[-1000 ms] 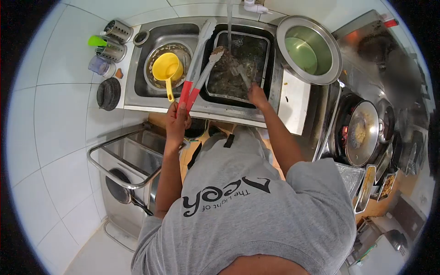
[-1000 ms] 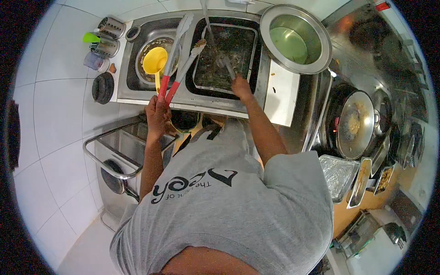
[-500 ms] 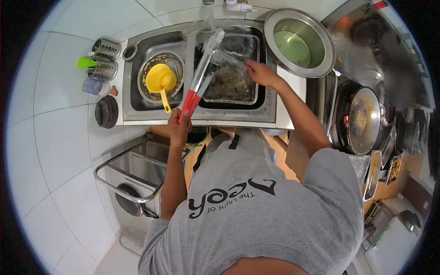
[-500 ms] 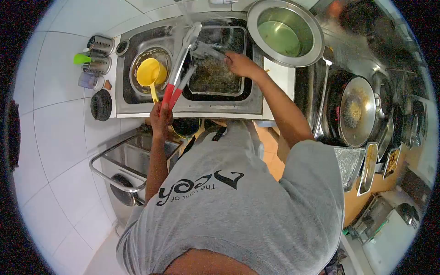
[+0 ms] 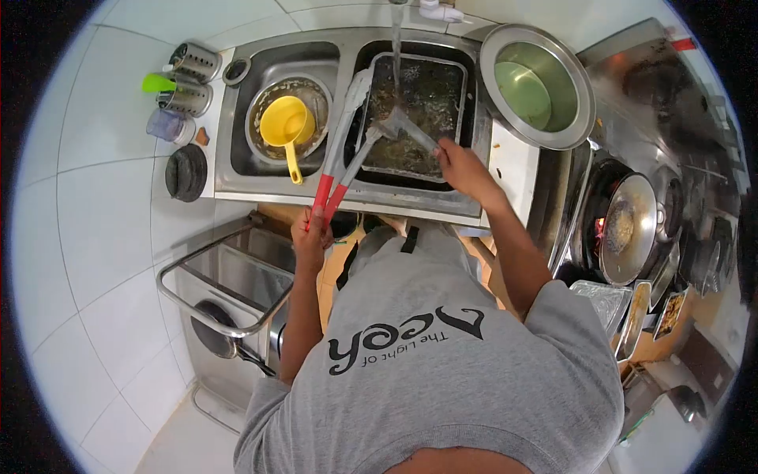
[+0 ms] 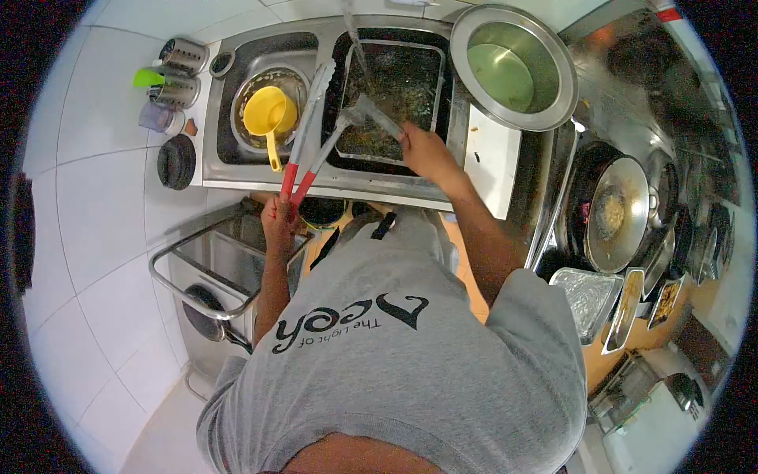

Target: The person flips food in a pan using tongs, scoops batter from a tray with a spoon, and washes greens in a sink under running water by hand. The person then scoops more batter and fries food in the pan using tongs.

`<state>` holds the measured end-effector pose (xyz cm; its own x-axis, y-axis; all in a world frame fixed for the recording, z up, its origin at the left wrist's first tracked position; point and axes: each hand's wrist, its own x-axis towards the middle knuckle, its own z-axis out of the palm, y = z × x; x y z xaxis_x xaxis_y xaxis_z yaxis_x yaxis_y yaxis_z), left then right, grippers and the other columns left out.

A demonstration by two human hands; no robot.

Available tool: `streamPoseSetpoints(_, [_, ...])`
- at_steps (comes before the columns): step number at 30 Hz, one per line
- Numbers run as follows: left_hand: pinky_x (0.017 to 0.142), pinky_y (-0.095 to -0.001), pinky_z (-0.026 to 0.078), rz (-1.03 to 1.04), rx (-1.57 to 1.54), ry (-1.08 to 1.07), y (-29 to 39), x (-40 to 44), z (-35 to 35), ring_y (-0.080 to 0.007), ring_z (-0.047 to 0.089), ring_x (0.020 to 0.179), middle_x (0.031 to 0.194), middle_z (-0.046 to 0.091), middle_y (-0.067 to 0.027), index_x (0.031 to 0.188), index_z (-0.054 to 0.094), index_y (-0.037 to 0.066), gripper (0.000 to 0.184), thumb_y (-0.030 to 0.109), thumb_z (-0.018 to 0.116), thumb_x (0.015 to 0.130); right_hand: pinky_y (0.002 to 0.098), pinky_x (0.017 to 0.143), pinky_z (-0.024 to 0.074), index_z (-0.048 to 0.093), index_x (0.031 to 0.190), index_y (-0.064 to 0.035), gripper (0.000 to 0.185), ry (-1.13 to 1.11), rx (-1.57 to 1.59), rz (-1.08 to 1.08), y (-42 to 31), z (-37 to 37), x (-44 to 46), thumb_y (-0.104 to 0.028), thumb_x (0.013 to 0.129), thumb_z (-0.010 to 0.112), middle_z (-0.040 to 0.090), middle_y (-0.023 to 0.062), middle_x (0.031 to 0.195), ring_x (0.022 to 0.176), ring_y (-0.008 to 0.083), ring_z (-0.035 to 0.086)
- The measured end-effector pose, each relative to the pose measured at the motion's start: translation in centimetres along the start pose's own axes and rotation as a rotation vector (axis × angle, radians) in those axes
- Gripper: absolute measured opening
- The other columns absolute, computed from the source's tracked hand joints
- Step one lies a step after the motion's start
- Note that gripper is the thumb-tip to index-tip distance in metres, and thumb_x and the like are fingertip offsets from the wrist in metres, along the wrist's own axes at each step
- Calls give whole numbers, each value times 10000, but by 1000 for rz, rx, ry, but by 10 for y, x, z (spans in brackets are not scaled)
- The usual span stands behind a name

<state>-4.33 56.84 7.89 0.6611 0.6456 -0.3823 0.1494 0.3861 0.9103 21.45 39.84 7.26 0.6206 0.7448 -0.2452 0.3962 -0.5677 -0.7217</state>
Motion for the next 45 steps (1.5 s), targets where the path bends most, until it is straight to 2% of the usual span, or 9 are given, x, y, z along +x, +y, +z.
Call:
streamPoseSetpoints(3, [338,-201,217,-33,-69,44,-6,-6,4,-48,299,355,487,350,28,688,356,114,321,318,492,895,498,550,387,472,906,-44,150,65,34,-117,-14,17,-5,-186,884,430,538,223,632,631,443,524])
streamPoseSetpoints(10, [333,-202,210,60,-240,-5,-12,3,22,-54,300,359,496,339,21,706,352,113,319,328,503,887,521,592,410,474,956,-29,167,-4,-222,-32,-32,-3,18,-167,875,426,552,258,664,669,438,548])
streamPoseSetpoints(20, [348,-199,232,28,-189,-51,-34,8,6,-51,301,374,509,356,17,696,348,112,329,324,523,877,529,576,406,455,907,-15,158,58,-244,-112,-3,-25,20,-166,877,418,530,257,608,621,449,540])
streamPoseSetpoints(23, [351,-197,239,80,-140,-26,-27,4,7,-51,306,374,512,365,15,694,346,109,337,330,526,875,522,573,420,455,907,-12,164,-105,-234,-165,-24,-27,3,-166,883,403,537,259,627,632,447,544])
streamPoseSetpoints(27, [352,-197,245,102,-69,-36,-27,-1,5,-50,319,378,514,376,9,692,343,104,341,327,525,876,515,529,414,450,909,-8,180,36,-261,-117,-1,-26,21,-177,895,389,530,259,604,609,444,546])
streamPoseSetpoints(30, [352,-199,246,64,-35,-9,-23,1,3,-51,328,382,518,386,3,693,343,101,337,317,523,878,515,529,412,451,913,-3,184,-108,-241,-225,-13,-28,8,-179,893,401,527,259,591,597,446,545])
streamPoseSetpoints(33, [350,-199,246,49,-36,-20,-22,-1,0,-51,334,384,520,392,2,697,348,100,326,306,525,878,517,538,412,450,918,0,179,16,-249,-168,7,-25,26,-173,885,420,521,255,577,587,443,544])
streamPoseSetpoints(40, [355,-199,250,64,-17,-41,-22,-1,-8,-52,337,390,529,390,6,702,355,98,317,297,529,877,543,526,371,410,916,-60,118,-33,-304,-61,7,-30,21,-174,886,419,512,258,599,605,462,512])
streamPoseSetpoints(45, [366,-200,260,54,35,-28,-11,0,-10,-52,339,397,525,389,5,699,354,101,322,308,521,881,519,572,445,421,980,-38,162,-84,-549,-69,-9,-39,13,-156,872,400,558,242,631,640,419,579])
